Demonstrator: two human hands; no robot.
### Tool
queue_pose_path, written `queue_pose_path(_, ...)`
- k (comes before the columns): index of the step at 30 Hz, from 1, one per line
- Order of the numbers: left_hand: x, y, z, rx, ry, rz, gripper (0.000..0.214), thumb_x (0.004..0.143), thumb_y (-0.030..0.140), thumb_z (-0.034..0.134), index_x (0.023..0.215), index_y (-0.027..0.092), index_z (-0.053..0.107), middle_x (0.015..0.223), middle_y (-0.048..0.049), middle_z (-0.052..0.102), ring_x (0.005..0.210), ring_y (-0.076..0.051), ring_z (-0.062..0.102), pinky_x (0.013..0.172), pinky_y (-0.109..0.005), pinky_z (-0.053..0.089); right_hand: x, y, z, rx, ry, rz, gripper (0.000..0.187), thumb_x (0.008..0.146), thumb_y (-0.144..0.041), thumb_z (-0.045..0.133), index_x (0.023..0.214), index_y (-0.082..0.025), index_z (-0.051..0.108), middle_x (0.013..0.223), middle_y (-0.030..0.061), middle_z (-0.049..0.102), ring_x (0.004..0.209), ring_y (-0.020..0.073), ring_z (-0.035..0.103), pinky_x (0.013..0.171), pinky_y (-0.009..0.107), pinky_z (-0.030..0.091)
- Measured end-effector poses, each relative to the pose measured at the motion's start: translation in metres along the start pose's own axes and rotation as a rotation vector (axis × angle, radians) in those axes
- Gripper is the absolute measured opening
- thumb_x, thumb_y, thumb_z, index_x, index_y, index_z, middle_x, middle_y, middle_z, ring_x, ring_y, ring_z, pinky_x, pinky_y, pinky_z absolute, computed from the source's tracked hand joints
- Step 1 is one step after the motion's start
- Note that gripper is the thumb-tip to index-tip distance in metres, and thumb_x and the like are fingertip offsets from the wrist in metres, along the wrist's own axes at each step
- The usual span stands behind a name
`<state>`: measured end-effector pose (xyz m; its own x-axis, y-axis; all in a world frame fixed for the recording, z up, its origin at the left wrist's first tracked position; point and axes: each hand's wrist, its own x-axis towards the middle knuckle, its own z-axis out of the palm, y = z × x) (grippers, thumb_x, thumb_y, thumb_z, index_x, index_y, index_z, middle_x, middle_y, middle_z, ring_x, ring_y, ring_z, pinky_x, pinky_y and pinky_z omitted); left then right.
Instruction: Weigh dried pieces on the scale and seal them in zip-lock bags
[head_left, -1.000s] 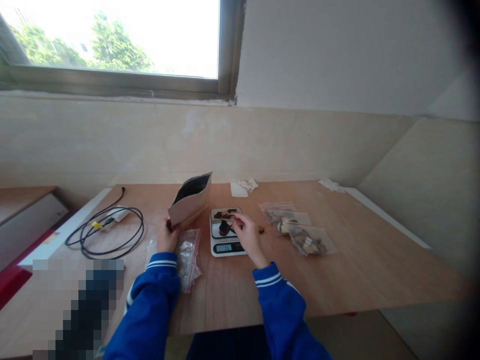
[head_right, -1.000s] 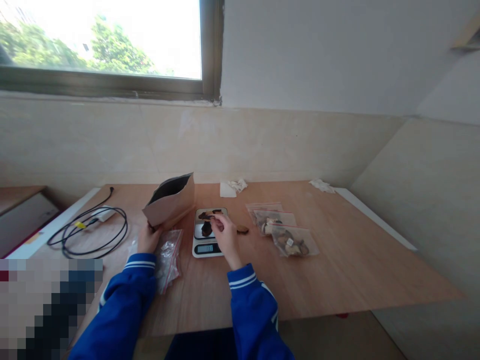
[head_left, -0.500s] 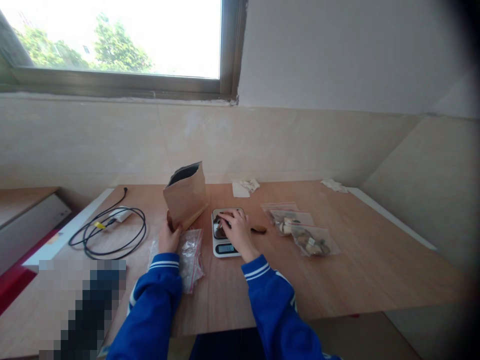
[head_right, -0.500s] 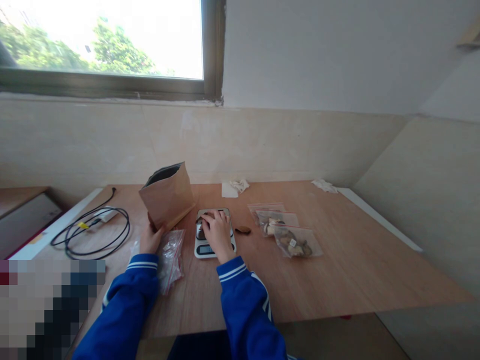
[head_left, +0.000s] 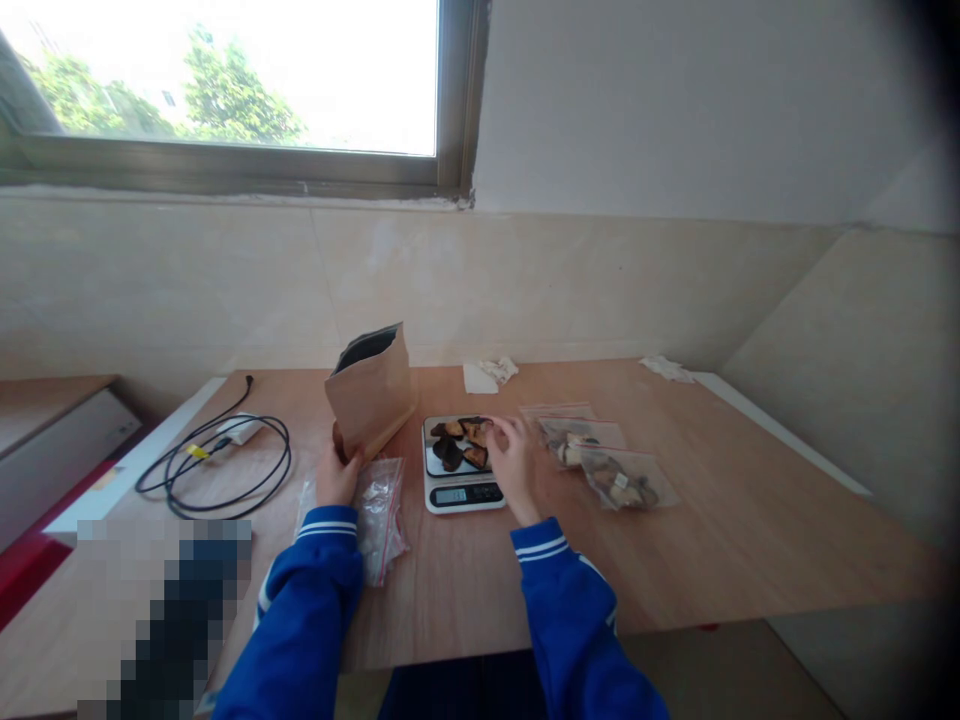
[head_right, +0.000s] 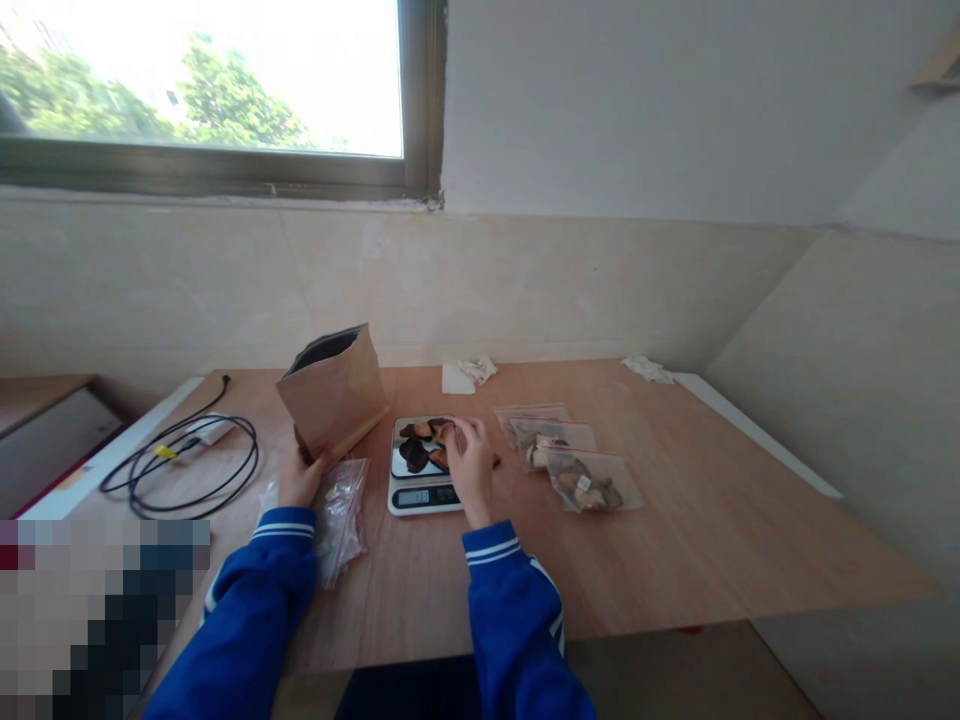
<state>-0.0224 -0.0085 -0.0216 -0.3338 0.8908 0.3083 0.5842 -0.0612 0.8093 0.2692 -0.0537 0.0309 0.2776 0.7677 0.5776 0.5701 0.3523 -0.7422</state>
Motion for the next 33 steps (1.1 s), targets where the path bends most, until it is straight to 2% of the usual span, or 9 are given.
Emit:
queue_pose_path(5, 0.000, 0.000, 0.002, -0.018, 0.047, -0.016, 0.056, 0.071, 0.040, 0.063, 0.121, 0.015, 0.054, 0.106, -0.0148, 0.065, 0.107, -0.035, 0.059, 0.091, -0.049, 0.046, -0.010, 0.042, -0.025, -0.201, 0.165, -0.003, 0.027, 0.088, -0.025, 0.043, 0.100, -0.016, 0.065, 0.098, 0.0118, 0.057, 0.098, 0.0250, 0.054, 0.090, 0.043, 0.044)
queue_pose_path(10, -0.002, 0.003, 0.001, 0.044, 0.048, -0.040, 0.058, 0.075, 0.043, 0.059, 0.124, 0.014, 0.050, 0.113, -0.0160, 0.063, 0.109, -0.035, 0.059, 0.091, -0.049, 0.047, -0.025, 0.080, -0.035, -0.336, 0.114, -0.014, 0.027, 0.088, -0.025, 0.043, 0.099, -0.015, 0.066, 0.097, 0.0117, 0.057, 0.096, 0.0250, 0.054, 0.089, 0.043, 0.045)
queue_pose_path(19, 0.000, -0.005, 0.004, -0.072, 0.058, 0.024, 0.046, 0.072, 0.036, 0.061, 0.111, 0.014, 0.050, 0.101, -0.0128, 0.061, 0.098, -0.030, 0.060, 0.086, -0.048, 0.048, -0.036, 0.087, -0.032, -0.372, 0.064, -0.017, 0.026, 0.088, -0.026, 0.044, 0.097, -0.017, 0.067, 0.098, 0.0113, 0.057, 0.096, 0.0250, 0.055, 0.087, 0.041, 0.045)
queue_pose_path(21, -0.003, -0.001, 0.002, -0.106, 0.188, 0.124, 0.047, 0.071, 0.029, 0.059, 0.114, 0.014, 0.046, 0.109, -0.0139, 0.056, 0.103, -0.028, 0.057, 0.090, -0.046, 0.046, -0.036, 0.086, -0.033, -0.370, 0.063, -0.009, 0.026, 0.088, -0.025, 0.045, 0.096, -0.016, 0.067, 0.098, 0.0114, 0.057, 0.095, 0.0248, 0.055, 0.086, 0.041, 0.045)
queue_pose_path(23, -0.008, 0.005, -0.003, -0.114, 0.419, 0.274, 0.053, 0.069, 0.022, 0.059, 0.118, 0.014, 0.041, 0.117, -0.0149, 0.049, 0.107, -0.025, 0.053, 0.091, -0.044, 0.045, -0.036, 0.086, -0.033, -0.369, 0.062, -0.001, 0.026, 0.088, -0.025, 0.044, 0.096, -0.016, 0.067, 0.097, 0.0115, 0.057, 0.094, 0.0246, 0.055, 0.086, 0.040, 0.045)
queue_pose_path(26, -0.019, 0.020, -0.009, -0.065, 0.682, 0.470, 0.041, 0.068, 0.017, 0.058, 0.107, 0.016, 0.045, 0.107, -0.0104, 0.048, 0.102, -0.023, 0.052, 0.085, -0.041, 0.046, -0.036, 0.087, -0.032, -0.364, 0.077, 0.003, 0.026, 0.088, -0.026, 0.044, 0.096, -0.016, 0.067, 0.097, 0.0115, 0.057, 0.095, 0.0248, 0.055, 0.086, 0.041, 0.045)
queue_pose_path(28, -0.028, 0.036, -0.009, 0.002, 0.561, 0.626, 0.027, 0.073, 0.016, 0.057, 0.098, 0.018, 0.049, 0.095, -0.0065, 0.052, 0.094, -0.021, 0.053, 0.084, -0.039, 0.045, -0.036, 0.087, -0.032, -0.354, 0.089, -0.007, 0.026, 0.088, -0.026, 0.044, 0.097, -0.016, 0.067, 0.097, 0.0115, 0.057, 0.096, 0.0251, 0.055, 0.087, 0.041, 0.045)
queue_pose_path(30, -0.034, 0.054, -0.003, 0.080, 0.213, 0.745, 0.019, 0.079, 0.016, 0.054, 0.098, 0.019, 0.054, 0.092, -0.0055, 0.055, 0.088, -0.019, 0.055, 0.079, -0.034, 0.046, -0.035, 0.085, -0.032, -0.337, 0.101, -0.022, 0.026, 0.088, -0.025, 0.044, 0.097, -0.017, 0.067, 0.096, 0.0112, 0.057, 0.096, 0.0249, 0.055, 0.087, 0.041, 0.045)
queue_pose_path(33, -0.037, 0.079, 0.014, 0.210, -0.170, 0.681, 0.020, 0.087, 0.026, 0.049, 0.104, 0.022, 0.059, 0.100, -0.0069, 0.059, 0.094, -0.021, 0.057, 0.080, -0.036, 0.045, -0.034, 0.078, -0.035, -0.299, 0.143, -0.037, 0.025, 0.089, -0.024, 0.045, 0.100, -0.017, 0.066, 0.097, 0.0108, 0.058, 0.096, 0.0242, 0.055, 0.087, 0.041, 0.045)
